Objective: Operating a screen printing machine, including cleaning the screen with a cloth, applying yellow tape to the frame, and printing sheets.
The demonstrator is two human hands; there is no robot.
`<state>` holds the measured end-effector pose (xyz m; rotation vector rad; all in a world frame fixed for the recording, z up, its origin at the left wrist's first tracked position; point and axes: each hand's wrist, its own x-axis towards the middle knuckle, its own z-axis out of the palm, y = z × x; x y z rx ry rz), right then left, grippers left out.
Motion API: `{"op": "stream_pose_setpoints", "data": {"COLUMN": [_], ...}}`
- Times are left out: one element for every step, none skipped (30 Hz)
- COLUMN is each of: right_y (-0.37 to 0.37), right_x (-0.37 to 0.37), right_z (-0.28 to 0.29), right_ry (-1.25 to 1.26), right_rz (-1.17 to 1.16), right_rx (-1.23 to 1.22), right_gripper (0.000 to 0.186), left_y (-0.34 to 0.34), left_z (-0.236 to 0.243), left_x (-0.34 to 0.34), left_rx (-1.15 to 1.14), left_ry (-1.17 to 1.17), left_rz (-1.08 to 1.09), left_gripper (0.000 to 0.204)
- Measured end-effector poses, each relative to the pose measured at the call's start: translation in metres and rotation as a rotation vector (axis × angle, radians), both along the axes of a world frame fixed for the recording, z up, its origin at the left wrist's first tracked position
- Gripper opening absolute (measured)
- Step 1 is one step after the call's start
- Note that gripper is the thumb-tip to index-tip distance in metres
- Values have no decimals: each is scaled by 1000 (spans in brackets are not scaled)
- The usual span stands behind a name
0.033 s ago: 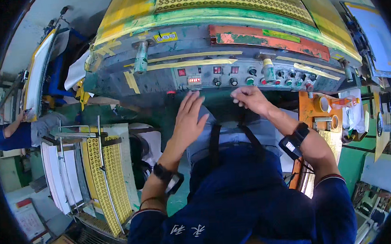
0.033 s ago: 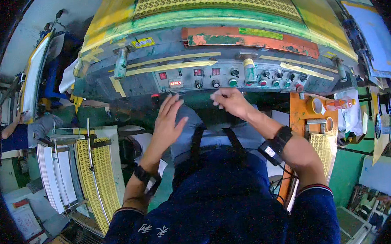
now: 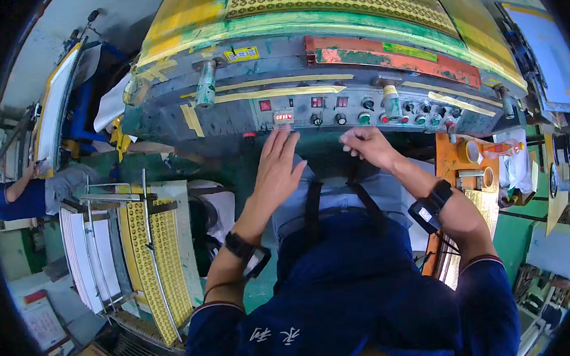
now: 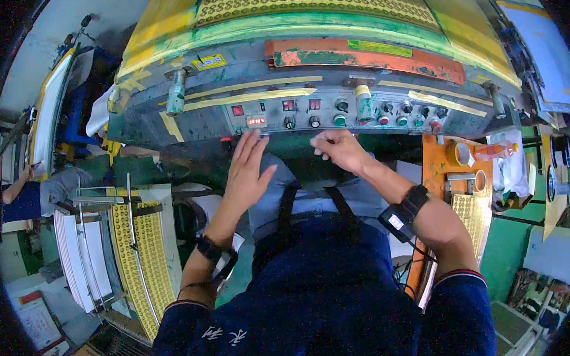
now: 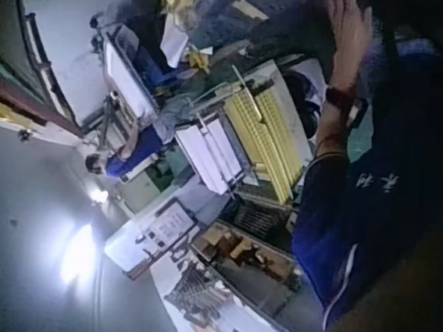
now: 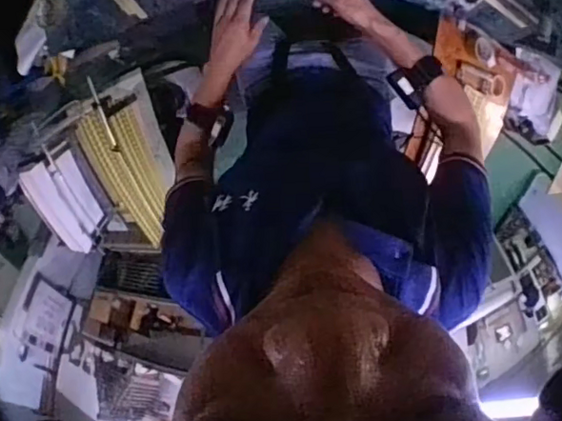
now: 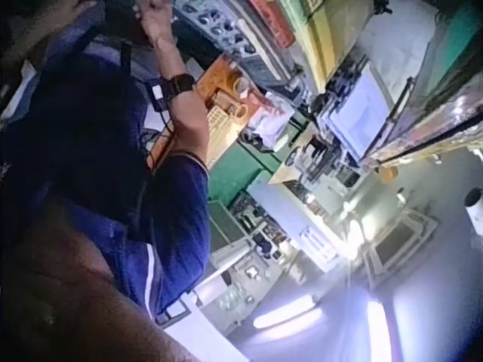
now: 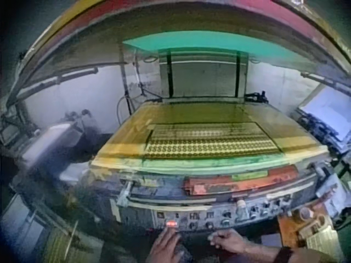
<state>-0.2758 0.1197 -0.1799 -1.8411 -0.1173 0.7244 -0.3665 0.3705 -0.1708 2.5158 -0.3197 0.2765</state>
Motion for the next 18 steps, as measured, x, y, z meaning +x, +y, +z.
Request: {"op": "stream_pose_setpoints", "data": {"right_y": [-5,-9,-12,-19,-25,-30,-35,-39,-41,-43,-45,-46,-48,-50,-51,-52,-52,-53], "right_x": [-3,-6,-9,-11,-14,-16,-18,-20,-22,-23,-24,-24,-25,-26,-27,-27,-26,-26], "right_z": [-2,-3,-4,-5,-7,-8,-9,-11,-12,-12,-11,-11,-12,-13,-14,-14,-14,-14], "right_ry": [0,8,18,15,14,14,16,25,35,38,55,72,76,77,78,78,84,90], "right_rz": [-3,-23,-41,-49,-54,-57,-62,-67,-71,-71,-71,-71,-69,-77,-84,-82,-82,-83], "right_rx": [-2,-10,-17,-17,-12,-6,-5,-21,-37,-34,-40,-44,-42,-24,-6,-2,-10,-18], "right_gripper": [26,26,26,26,26,26,26,26,27,27,27,26,26,26,26,26,26,26], "left_y": [-3,-5,-6,-10,-14,-16,-18,-19,-20,-21,-22,-22,-24,-28,-30,-31,-32,-32], "left_z": [-3,-8,-11,-13,-15,-17,-19,-22,-24,-26,-29,-31,-29,-27,-26,-26,-25,-25], "left_x": [9,18,23,27,31,33,35,36,37,37,37,38,39,41,42,42,41,41], "left_rx": [-2,69,140,140,160,180,182,189,197,199,201,204,207,229,252,256,245,235], "left_ry": [0,3,7,4,4,4,5,-4,-12,-10,-18,-26,-23,-11,-1,0,2,3], "left_rz": [-3,23,50,42,46,52,47,46,46,45,56,69,70,78,87,89,88,88], "left_gripper": [58,63,69,69,72,74,74,75,75,75,76,77,77,77,78,78,78,78]}}
